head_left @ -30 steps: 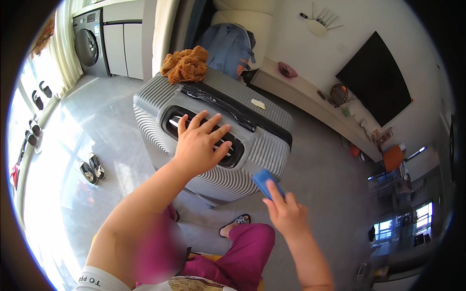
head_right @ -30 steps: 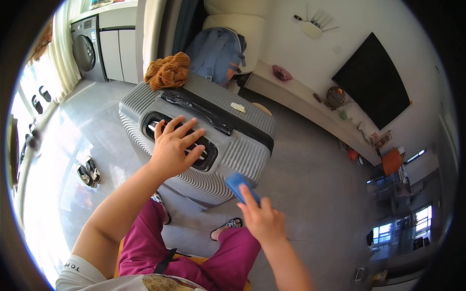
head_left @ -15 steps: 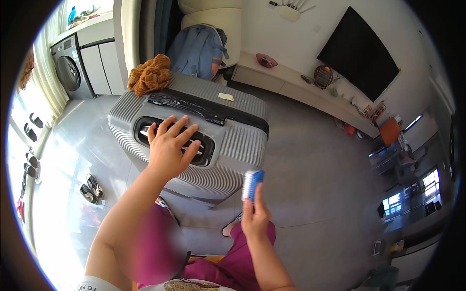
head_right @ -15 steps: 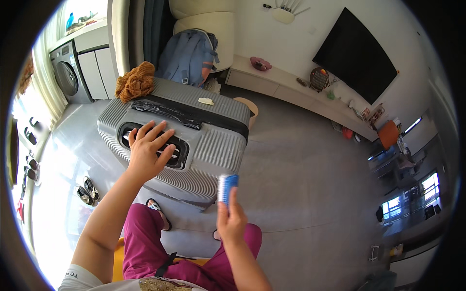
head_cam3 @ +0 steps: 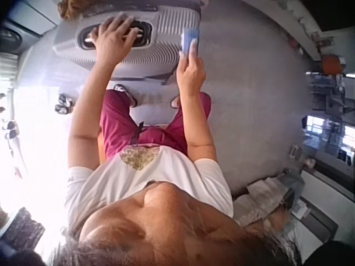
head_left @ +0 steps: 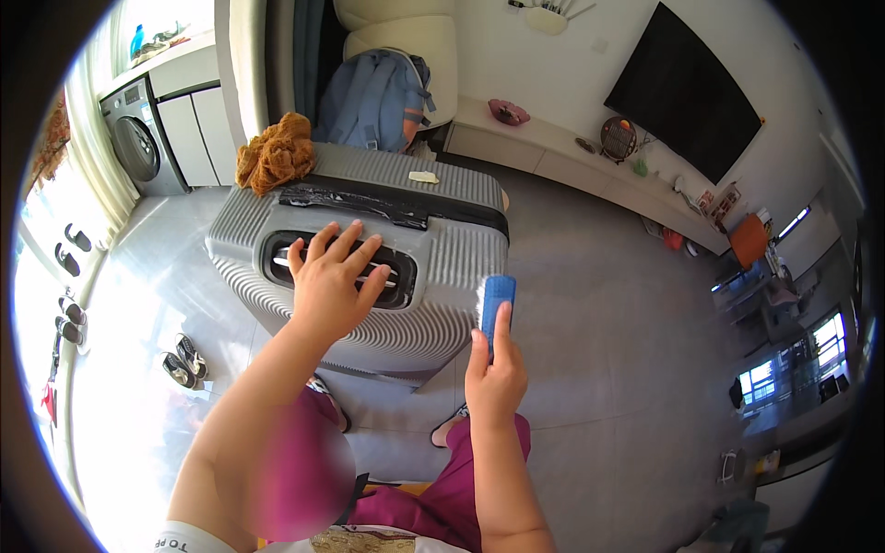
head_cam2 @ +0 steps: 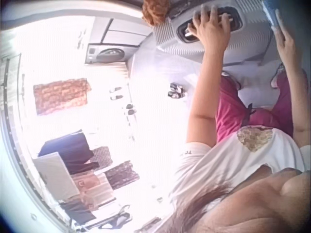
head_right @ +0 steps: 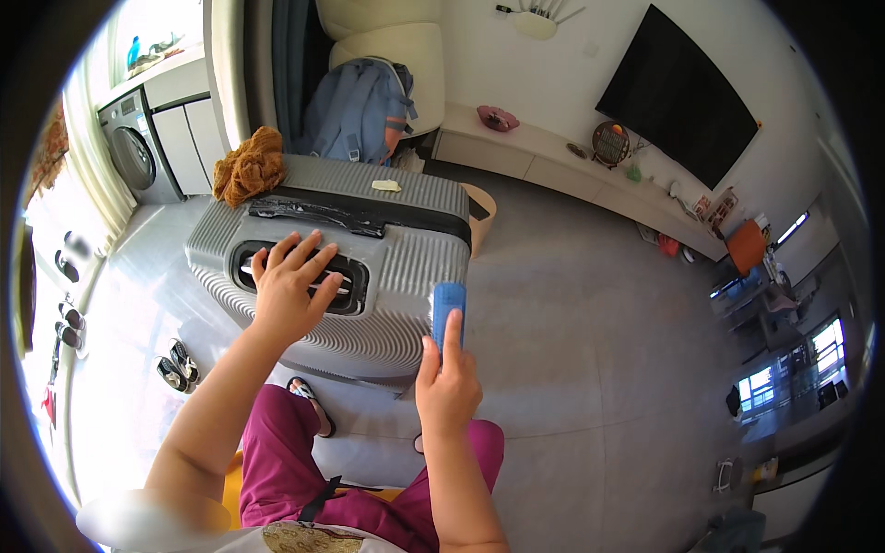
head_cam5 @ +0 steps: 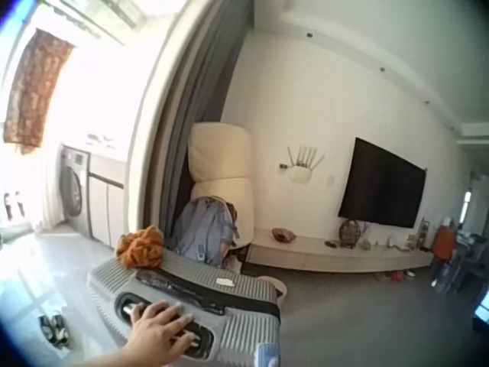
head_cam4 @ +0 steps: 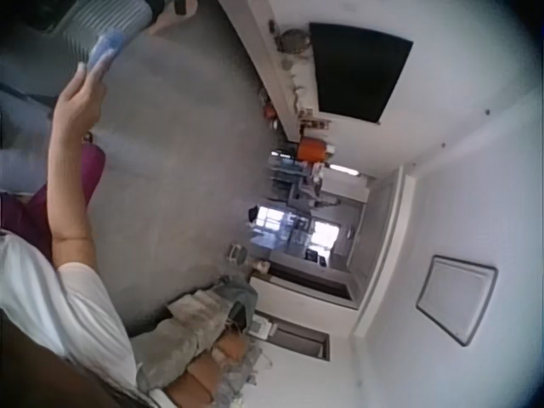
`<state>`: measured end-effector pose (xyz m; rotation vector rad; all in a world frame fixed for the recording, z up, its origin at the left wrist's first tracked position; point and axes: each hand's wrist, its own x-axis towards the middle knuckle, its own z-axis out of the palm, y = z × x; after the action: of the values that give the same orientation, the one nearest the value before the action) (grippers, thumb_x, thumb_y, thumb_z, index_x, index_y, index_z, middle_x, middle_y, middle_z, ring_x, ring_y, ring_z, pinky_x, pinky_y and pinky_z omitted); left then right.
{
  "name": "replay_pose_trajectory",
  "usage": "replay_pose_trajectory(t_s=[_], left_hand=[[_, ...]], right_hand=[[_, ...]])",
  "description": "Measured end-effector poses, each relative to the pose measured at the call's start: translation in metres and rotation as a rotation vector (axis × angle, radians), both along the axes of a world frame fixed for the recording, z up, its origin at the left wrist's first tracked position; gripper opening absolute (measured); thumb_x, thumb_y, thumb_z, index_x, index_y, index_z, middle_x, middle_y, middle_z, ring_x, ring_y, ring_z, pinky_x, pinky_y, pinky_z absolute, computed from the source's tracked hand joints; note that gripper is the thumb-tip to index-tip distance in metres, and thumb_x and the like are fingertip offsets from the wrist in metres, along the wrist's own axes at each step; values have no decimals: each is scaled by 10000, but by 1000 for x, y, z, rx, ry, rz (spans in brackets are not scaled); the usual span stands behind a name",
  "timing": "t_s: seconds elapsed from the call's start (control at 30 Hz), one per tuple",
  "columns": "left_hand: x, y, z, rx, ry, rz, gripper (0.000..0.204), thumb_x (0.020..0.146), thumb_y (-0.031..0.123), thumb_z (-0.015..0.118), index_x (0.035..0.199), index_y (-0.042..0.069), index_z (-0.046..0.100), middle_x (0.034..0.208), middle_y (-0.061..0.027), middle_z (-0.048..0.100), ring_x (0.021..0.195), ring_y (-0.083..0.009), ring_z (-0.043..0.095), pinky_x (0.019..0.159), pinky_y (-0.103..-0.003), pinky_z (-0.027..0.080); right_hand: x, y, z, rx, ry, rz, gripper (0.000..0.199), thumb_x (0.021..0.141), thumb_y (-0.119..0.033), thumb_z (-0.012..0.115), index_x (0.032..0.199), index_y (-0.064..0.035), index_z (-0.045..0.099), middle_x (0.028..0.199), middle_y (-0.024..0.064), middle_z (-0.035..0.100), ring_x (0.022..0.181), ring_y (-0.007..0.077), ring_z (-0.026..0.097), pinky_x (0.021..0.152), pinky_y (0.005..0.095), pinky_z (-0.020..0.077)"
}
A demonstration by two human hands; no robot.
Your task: The person cleans a suitcase by hand using a brush and a cloth. The person uses a brush to scrub the handle and top surface of the suitcase, then wipes the area with a cloth, and continues brushing the surface.
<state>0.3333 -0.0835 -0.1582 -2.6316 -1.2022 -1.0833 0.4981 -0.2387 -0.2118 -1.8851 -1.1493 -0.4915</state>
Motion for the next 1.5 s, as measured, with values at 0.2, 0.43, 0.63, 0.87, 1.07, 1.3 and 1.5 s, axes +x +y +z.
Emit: replay_pose_trajectory(t_s=[0.2, 0.43, 0.63, 0.87, 1.07, 1.3, 1.5], left_hand=[[12, -8, 7, 27, 8, 27, 404, 873, 381, 597, 1196, 145, 649, 1317, -105, 571, 1248, -329, 469, 1056, -548, 222], [22, -11, 14, 44, 51, 5, 442, 886, 407, 587, 1227, 129, 624, 1323, -111, 565, 1251, -335, 475, 1055, -556, 250], [22, -11, 17, 39, 72, 7, 442, 896, 406, 576, 1236, 128, 620, 1323, -115, 565, 1259, -338, 470, 1052, -554, 254], [20, -11, 16, 35, 100, 23, 448, 893, 404, 573, 1243, 128, 615, 1324, -117, 563, 1261, -343, 468, 1058, -547, 251], [24, -10, 16, 50, 99, 16, 469, 887, 409, 579, 1256, 121, 599, 1333, -131, 552, 1261, -350, 465, 1055, -546, 260], [-4, 4, 40, -39, 296, -192, 751, 742, 501, 719, 1348, 113, 505, 1397, -131, 490, 1296, -346, 433, 1088, -528, 280], [-88, 32, 43, -63, 227, 76, 885, 646, 596, 755, 1360, 137, 504, 1423, -153, 455, 1349, -384, 353, 1107, -572, 197]], right_hand=[[-22, -3, 0, -112, -25, 59, 514, 907, -315, 634, 1383, -178, 499, 654, 105, 537, 502, 299, 559, 447, 404, 467], [-28, 10, -5, -75, 39, 90, 517, 902, -282, 644, 1374, -126, 504, 638, 110, 544, 550, 301, 580, 481, 420, 468], [-10, 14, -9, 31, 24, 20, 511, 916, -315, 621, 1383, -154, 494, 632, 96, 535, 541, 289, 571, 468, 408, 459], [-3, 36, 4, 109, 42, 18, 509, 916, -284, 624, 1386, -140, 489, 640, 102, 546, 545, 292, 572, 484, 412, 466], [-28, 39, 23, -43, 108, 138, 518, 916, -287, 616, 1387, -117, 480, 677, 129, 577, 566, 312, 590, 495, 416, 479], [-20, 9, 8, -11, 108, 195, 542, 907, -292, 633, 1405, -160, 465, 676, 129, 591, 550, 315, 595, 500, 416, 485], [43, 8, 73, -304, -163, 400, 490, 922, -344, 588, 1389, -230, 492, 676, 141, 582, 518, 320, 576, 486, 450, 464]])
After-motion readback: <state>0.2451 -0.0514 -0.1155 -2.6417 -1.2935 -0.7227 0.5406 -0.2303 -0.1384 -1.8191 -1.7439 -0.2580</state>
